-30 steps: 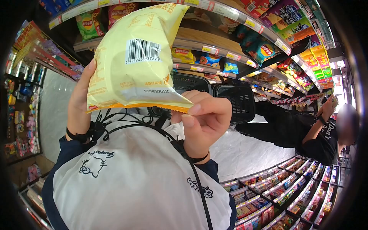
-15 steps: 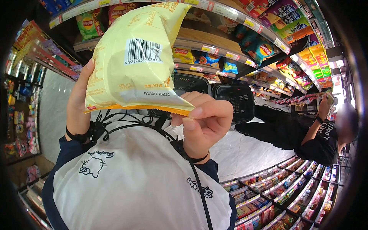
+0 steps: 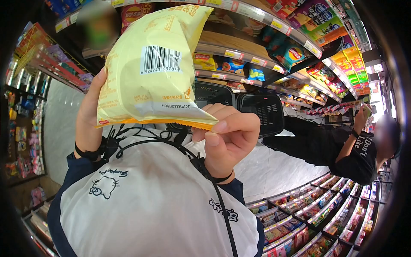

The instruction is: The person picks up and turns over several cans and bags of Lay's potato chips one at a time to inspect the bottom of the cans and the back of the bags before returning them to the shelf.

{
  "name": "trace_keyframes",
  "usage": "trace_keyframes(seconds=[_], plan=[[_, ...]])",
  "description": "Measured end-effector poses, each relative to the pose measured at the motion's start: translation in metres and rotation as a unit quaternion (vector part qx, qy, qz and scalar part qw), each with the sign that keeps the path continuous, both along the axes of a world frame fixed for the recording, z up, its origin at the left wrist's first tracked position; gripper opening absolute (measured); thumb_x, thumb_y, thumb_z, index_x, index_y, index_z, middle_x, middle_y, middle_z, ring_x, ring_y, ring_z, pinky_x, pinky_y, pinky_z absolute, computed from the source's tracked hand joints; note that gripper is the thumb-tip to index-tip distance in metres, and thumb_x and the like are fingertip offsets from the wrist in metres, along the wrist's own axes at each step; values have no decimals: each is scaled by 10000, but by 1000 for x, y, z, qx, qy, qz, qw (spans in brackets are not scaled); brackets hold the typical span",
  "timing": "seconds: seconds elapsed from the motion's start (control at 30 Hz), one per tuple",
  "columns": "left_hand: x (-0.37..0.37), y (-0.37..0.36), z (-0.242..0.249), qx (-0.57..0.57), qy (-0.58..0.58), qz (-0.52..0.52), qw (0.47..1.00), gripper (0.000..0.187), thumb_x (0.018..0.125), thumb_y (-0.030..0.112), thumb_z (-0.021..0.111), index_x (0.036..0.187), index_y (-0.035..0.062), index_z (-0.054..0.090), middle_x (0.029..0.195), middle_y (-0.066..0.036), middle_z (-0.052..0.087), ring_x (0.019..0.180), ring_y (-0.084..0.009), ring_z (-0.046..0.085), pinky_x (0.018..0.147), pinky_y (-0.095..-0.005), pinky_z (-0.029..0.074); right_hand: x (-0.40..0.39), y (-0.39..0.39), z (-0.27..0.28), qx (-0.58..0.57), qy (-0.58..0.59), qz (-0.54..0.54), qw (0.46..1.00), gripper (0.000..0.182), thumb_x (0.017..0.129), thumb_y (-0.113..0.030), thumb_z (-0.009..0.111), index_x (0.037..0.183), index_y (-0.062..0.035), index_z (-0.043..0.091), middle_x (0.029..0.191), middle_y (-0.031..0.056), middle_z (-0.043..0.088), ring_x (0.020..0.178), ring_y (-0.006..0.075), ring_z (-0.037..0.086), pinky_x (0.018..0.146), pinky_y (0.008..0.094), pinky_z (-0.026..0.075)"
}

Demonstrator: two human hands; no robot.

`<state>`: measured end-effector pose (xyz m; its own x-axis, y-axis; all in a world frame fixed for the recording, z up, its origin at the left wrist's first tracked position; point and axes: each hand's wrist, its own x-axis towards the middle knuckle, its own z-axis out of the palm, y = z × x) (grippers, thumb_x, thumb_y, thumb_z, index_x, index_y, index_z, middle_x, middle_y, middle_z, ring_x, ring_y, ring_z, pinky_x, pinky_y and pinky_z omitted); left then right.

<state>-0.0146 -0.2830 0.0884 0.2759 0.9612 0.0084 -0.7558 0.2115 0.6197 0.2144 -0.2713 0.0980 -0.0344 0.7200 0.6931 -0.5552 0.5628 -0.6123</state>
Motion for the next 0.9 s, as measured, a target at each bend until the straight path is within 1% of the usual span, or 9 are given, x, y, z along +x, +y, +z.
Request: trace_keyframes(seconds=[0.2, 0.3, 0.4, 0.43, 0.5, 0.6, 0.67, 0.8, 0.9], plan=[[0, -1, -2, 4, -7, -10, 1000, 504, 906, 333, 466, 1267, -10, 382, 1219, -150, 507, 1067, -187, 547, 891, -303, 461, 0, -3, 2, -9, -8, -7, 1000, 194, 825, -106, 598, 893, -45, 427, 687, 97, 548, 587, 153, 528, 599, 292, 448], [0, -2, -3, -6, -11, -16, 1000, 509, 906, 330, 466, 1271, -14, 377, 1222, -152, 505, 1077, -195, 540, 902, -308, 451, -2, 1, 1, 26, -47, -59, 997, 185, 851, -170, 561, 887, -68, 411, 617, 47, 483, 511, 113, 470, 454, 234, 431], [3, -4, -3, -11, 11, 8, 1000, 521, 903, 331, 471, 1277, -18, 370, 1235, -153, 494, 1096, -203, 525, 923, -317, 434, -3, -1, 0, 11, -31, -57, 998, 182, 851, -167, 555, 891, -62, 412, 620, 51, 479, 529, 114, 464, 459, 238, 427], [4, -4, -2, -11, 23, 20, 999, 526, 902, 333, 473, 1278, -19, 367, 1240, -154, 489, 1104, -206, 519, 931, -321, 427, -4, 0, -1, -4, -16, -43, 999, 191, 843, -158, 569, 891, -56, 415, 640, 65, 497, 544, 128, 478, 505, 257, 430], [4, -5, -5, -25, 6, 13, 1000, 538, 897, 335, 483, 1282, -21, 362, 1262, -156, 468, 1130, -212, 497, 954, -330, 404, -2, -2, -2, -37, 10, -21, 999, 210, 826, -140, 596, 891, -44, 421, 680, 93, 534, 574, 156, 506, 596, 294, 434], [0, -2, -13, -27, -9, -7, 1000, 543, 893, 332, 492, 1284, -22, 359, 1267, -157, 462, 1137, -218, 488, 961, -337, 395, -2, -2, -4, -49, 14, 4, 999, 190, 832, -139, 579, 895, -38, 430, 679, 96, 530, 599, 164, 507, 611, 291, 440], [-1, 0, -16, -19, -1, 2, 1000, 542, 892, 326, 497, 1283, -22, 357, 1267, -159, 463, 1136, -223, 489, 961, -342, 394, -2, 0, -5, -49, 13, 13, 999, 173, 834, -127, 569, 895, -31, 439, 683, 97, 524, 618, 167, 508, 620, 285, 445], [4, -4, -13, -69, 18, 57, 996, 537, 888, 310, 508, 1281, -23, 356, 1271, -168, 455, 1138, -243, 487, 957, -366, 399, 0, 0, -9, -55, 16, 16, 998, 134, 834, -85, 545, 896, -24, 442, 708, 101, 524, 637, 160, 511, 608, 272, 445], [6, -2, -14, -63, 25, 64, 996, 556, 887, 324, 503, 1291, -21, 338, 1277, -175, 446, 1146, -258, 480, 960, -382, 397, 2, 1, -10, -67, 32, 41, 996, 108, 834, -62, 525, 892, -22, 443, 725, 100, 524, 643, 151, 512, 607, 258, 441]])
